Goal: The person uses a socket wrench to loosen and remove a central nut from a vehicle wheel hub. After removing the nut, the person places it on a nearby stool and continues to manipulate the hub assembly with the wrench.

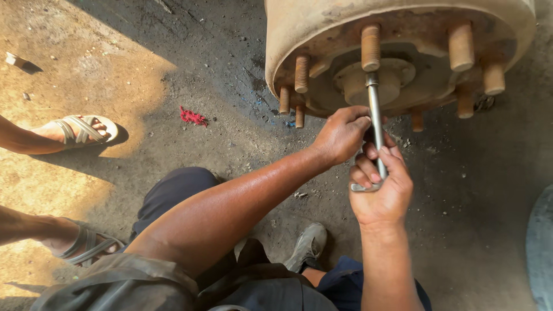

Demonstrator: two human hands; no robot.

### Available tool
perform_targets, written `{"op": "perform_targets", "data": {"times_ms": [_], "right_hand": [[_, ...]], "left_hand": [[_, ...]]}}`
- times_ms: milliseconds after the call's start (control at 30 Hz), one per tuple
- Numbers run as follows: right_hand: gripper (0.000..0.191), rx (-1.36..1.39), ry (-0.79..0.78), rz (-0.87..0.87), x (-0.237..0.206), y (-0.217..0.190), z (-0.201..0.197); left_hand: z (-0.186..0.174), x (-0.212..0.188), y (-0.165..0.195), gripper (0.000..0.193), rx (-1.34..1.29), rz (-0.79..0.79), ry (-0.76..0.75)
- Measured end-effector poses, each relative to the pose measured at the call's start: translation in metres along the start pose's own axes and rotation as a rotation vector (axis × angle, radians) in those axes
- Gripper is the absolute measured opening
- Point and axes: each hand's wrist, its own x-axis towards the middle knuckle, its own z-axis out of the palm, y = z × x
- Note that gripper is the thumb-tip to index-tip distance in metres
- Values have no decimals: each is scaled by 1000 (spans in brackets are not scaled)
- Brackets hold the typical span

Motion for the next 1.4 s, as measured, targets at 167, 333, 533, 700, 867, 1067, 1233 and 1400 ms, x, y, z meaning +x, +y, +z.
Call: {"op": "perform_targets", "data": {"times_ms": [167,333,533,700,867,1067,1233,1400], "right_hand": [[15,407,3,149,10,2,-5],[27,-671,90,-201,12,5,6],[46,-1183,21,-594,-4,-9,9],[64,-208,71,-118,-27,0,1],[57,259,-83,216,-22,-2,-4],[55,426,-206,354,6,-7,-17],[47,-209,-86,281,20,-16,-31],[33,-498,-142,228,31,-26,-35]], "left_hand": [[-4,2,7,42,203,-118,27],[-9,-1,8,47,227,-150,19],[-2,24,-13,41,-341,-305,-97],[6,39,-31,32,-456,-268,-132],[-1,37,-24,26,-553,-272,-217],[-30,32,4,28,-685,-381,-350],[-31,26,17,24,-524,-424,-167],[-22,30,7,29,-347,-307,-22]]}}
